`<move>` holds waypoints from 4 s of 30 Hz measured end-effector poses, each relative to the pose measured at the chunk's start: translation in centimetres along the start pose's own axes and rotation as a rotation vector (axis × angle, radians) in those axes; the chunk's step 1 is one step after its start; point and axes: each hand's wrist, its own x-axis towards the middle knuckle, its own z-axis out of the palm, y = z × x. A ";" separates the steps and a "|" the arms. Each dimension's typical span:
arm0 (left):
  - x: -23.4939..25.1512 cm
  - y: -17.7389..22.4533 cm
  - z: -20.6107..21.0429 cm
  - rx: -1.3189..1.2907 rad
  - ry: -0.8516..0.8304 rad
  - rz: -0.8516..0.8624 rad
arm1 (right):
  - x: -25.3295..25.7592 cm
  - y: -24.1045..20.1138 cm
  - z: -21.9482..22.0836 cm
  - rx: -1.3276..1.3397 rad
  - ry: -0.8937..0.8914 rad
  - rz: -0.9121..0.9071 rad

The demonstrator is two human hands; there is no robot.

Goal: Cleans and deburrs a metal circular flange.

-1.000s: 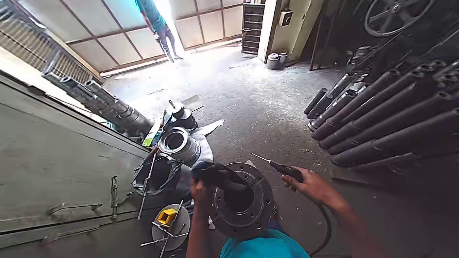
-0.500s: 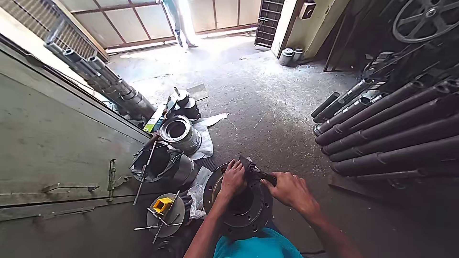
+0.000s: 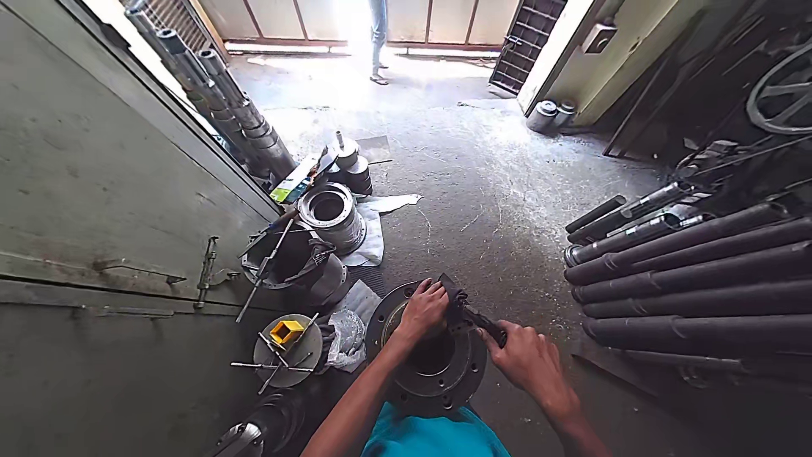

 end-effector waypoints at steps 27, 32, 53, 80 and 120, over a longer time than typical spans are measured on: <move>-8.3 -5.3 -9.1 -1.511 0.881 -0.114 | -0.5 -7.0 1.5 0.123 -0.040 -0.108; -5.4 -7.1 -2.5 -0.544 0.104 -0.020 | -1.0 -9.1 0.7 0.023 -0.041 0.001; -6.0 -6.9 -0.9 -0.338 0.168 -0.026 | 1.0 -11.1 -0.6 -0.064 -0.122 0.028; -14.0 -11.0 -8.9 -1.914 0.827 -0.255 | -5.4 -6.0 6.7 0.388 0.342 -0.466; -14.5 -7.9 2.0 -0.539 0.510 -0.048 | -5.8 -13.5 3.1 -0.054 -0.001 -0.237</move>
